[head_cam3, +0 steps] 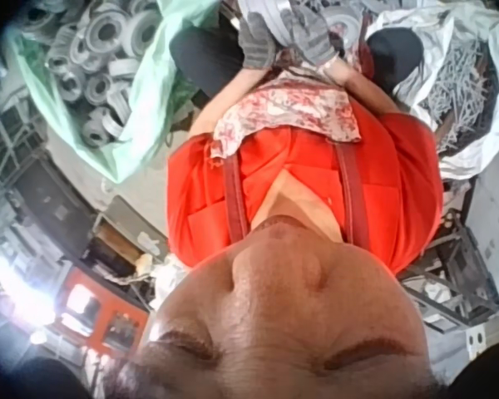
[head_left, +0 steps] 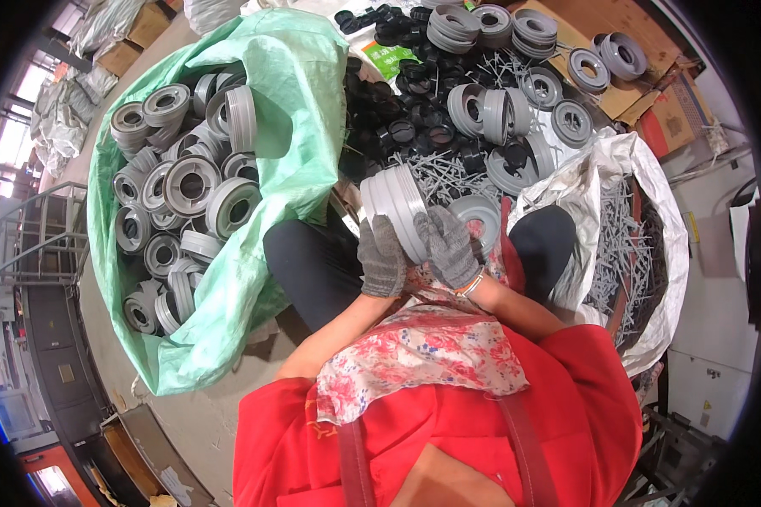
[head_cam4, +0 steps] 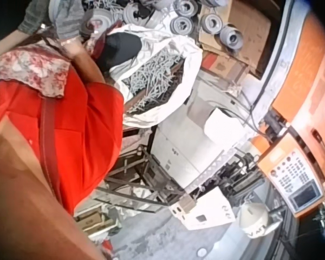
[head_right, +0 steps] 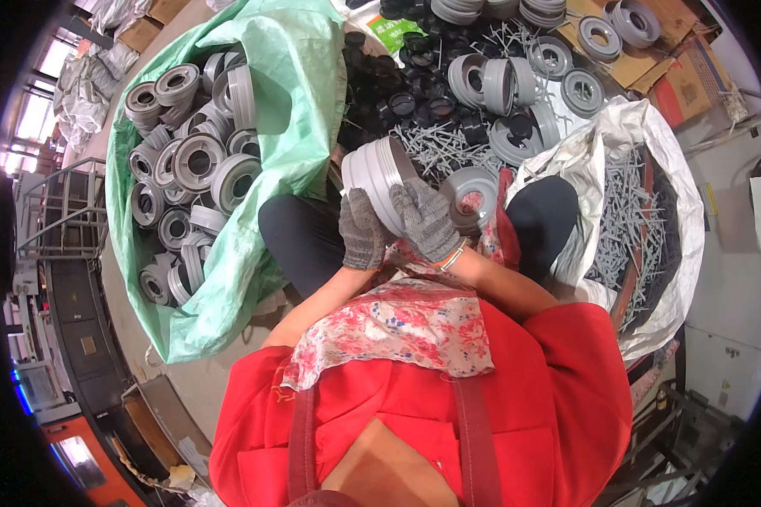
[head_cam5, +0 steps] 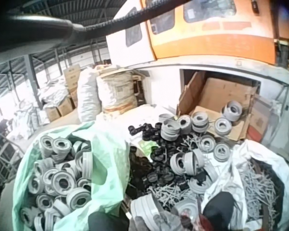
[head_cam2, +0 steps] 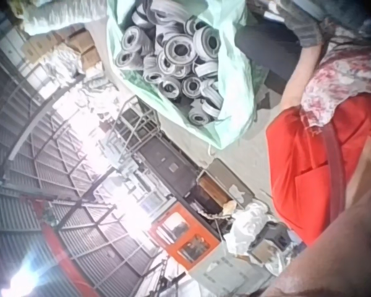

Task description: The person sits on the floor and repeatedly picks up gray circular parts and black inserts, then presses the inserts into the parts. The assembled units are placed into a green sack.

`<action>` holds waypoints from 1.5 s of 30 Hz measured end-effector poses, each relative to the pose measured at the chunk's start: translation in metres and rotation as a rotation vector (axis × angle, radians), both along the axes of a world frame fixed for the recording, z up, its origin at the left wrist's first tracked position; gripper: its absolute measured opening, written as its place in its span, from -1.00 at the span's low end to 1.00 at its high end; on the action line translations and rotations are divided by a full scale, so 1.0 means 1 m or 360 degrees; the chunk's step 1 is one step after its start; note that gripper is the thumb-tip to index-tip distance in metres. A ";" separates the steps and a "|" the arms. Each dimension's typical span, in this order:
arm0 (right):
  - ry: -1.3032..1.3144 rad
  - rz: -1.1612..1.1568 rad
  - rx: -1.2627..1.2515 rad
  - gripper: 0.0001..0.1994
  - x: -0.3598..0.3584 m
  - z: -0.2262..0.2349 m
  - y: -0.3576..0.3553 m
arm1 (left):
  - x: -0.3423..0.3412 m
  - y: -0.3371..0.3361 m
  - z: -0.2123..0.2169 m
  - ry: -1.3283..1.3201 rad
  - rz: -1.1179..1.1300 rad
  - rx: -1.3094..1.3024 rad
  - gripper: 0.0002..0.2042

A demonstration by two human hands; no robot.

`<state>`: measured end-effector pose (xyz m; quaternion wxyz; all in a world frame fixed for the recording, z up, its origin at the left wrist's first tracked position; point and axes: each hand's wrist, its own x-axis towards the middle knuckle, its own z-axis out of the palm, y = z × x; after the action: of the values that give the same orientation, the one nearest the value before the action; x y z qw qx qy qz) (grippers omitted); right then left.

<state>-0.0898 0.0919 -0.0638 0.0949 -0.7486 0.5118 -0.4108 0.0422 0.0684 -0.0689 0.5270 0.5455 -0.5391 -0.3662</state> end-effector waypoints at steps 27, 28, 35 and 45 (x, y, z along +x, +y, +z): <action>0.0012 0.0032 0.0646 -0.56 0.001 0.013 -0.012 | 0.018 -0.029 0.023 -0.0230 -0.0265 0.0674 -0.54; 0.0207 0.0066 0.0347 -0.58 -0.003 -0.001 -0.014 | 0.023 -0.023 0.004 -0.0416 -0.0263 0.0228 -0.55; -0.0237 -0.0087 -0.0134 -0.82 0.013 0.000 -0.027 | 0.019 -0.009 0.011 -0.0148 -0.0185 0.0172 -0.57; -0.0296 -0.0111 0.0249 -0.79 0.004 0.011 -0.033 | 0.020 -0.016 0.016 -0.0272 -0.0278 0.0072 -0.60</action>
<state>-0.0853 0.0585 -0.0532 0.1857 -0.6793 0.5570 -0.4403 0.0620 0.0525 -0.0532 0.4327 0.5375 -0.6191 -0.3751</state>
